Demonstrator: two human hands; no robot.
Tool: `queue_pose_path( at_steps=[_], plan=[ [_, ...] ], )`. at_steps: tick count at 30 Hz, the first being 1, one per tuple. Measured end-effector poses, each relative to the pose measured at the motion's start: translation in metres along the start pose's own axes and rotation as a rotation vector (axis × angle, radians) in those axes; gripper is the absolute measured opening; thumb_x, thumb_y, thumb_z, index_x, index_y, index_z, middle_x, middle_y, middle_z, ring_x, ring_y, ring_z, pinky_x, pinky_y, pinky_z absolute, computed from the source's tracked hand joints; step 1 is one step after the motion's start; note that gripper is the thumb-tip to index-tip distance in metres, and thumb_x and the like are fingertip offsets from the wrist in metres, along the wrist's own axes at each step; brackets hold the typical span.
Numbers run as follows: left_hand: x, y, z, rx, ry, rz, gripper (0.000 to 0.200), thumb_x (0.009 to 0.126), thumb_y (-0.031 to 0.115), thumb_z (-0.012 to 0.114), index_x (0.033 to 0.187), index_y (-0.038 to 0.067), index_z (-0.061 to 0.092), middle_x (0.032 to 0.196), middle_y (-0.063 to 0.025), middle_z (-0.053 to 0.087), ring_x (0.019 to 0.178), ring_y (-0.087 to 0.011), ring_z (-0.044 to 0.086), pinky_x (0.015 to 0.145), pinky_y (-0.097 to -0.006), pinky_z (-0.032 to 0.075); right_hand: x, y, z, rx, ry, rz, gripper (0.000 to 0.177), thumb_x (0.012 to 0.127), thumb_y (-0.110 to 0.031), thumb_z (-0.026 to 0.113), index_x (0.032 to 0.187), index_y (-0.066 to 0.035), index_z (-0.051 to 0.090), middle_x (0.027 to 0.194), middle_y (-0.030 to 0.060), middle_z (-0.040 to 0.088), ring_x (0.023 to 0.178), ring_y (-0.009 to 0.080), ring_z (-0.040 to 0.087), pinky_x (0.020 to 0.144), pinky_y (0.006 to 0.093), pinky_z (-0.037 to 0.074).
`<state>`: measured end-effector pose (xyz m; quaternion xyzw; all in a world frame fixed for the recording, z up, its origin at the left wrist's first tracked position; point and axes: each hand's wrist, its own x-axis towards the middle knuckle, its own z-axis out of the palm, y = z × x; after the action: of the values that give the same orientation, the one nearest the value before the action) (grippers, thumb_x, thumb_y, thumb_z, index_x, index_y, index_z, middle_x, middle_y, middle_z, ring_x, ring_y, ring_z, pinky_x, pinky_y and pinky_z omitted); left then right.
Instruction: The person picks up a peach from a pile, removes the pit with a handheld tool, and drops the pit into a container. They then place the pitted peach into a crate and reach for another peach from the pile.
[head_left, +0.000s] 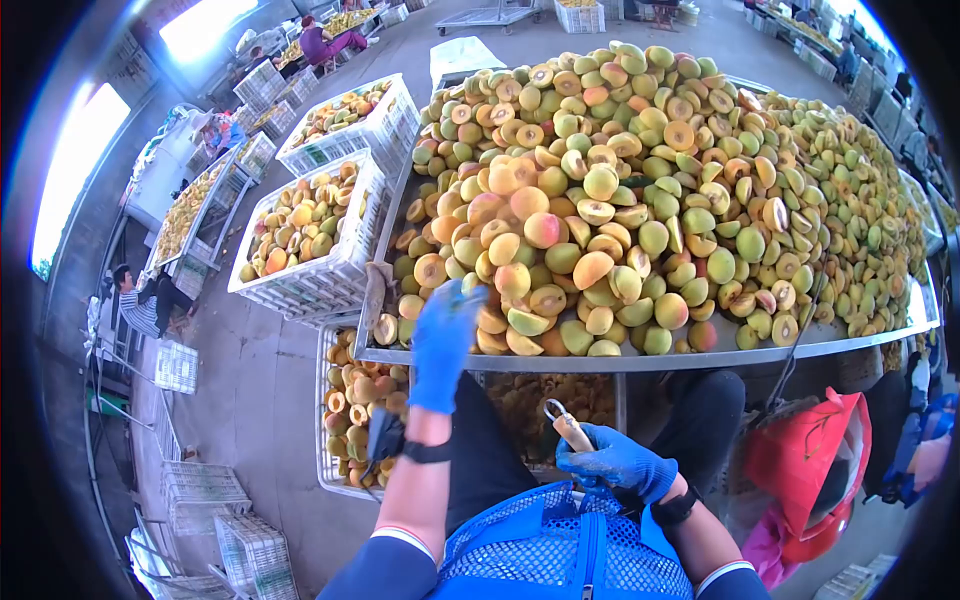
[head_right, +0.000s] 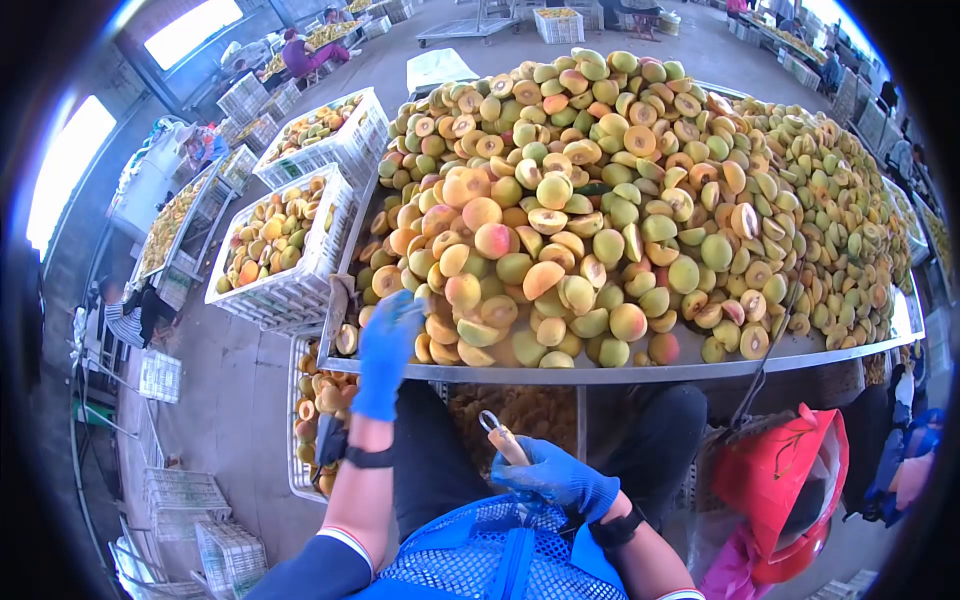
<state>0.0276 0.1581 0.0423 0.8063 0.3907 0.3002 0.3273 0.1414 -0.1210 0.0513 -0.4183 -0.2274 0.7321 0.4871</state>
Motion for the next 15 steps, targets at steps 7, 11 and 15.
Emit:
queue_pose_path(
  at_steps=[7, 11, 15],
  plan=[
    [0.039, 0.018, 0.096, 0.361, 0.097, 0.014, 0.078, 0.07, 0.035, 0.081, 0.132, 0.002, 0.047, 0.123, -0.0221, 0.056, 0.109, -0.0383, 0.058, 0.093, -0.0421, 0.048, -0.015, 0.019, 0.002, -0.063, 0.134, -0.015, 0.022, 0.09, -0.023, 0.067, 0.101, -0.007, 0.057, 0.076, -0.004, 0.053, 0.062, 0.0043, 0.047, 0.055, 0.0208, 0.038],
    [0.02, 0.013, 0.065, -0.01, 0.081, 0.144, 0.062, 0.077, 0.024, 0.076, 0.13, 0.004, 0.049, 0.12, -0.0149, 0.057, 0.109, -0.0333, 0.059, 0.087, -0.0425, 0.053, -0.03, 0.013, 0.002, -0.027, 0.238, -0.003, 0.022, 0.09, -0.021, 0.067, 0.102, -0.007, 0.055, 0.078, 0.0001, 0.057, 0.058, 0.0057, 0.05, 0.052, 0.0209, 0.04],
    [-0.019, 0.049, 0.02, -1.418, -0.475, -0.553, 0.049, 0.094, 0.035, 0.056, 0.135, 0.008, 0.049, 0.113, -0.0166, 0.063, 0.082, -0.0262, 0.068, 0.064, -0.0328, 0.059, -0.019, 0.004, 0.007, 0.043, 0.402, -0.149, 0.021, 0.09, -0.018, 0.066, 0.104, -0.008, 0.054, 0.077, 0.0016, 0.058, 0.053, 0.0077, 0.05, 0.048, 0.0221, 0.04]
  ],
)
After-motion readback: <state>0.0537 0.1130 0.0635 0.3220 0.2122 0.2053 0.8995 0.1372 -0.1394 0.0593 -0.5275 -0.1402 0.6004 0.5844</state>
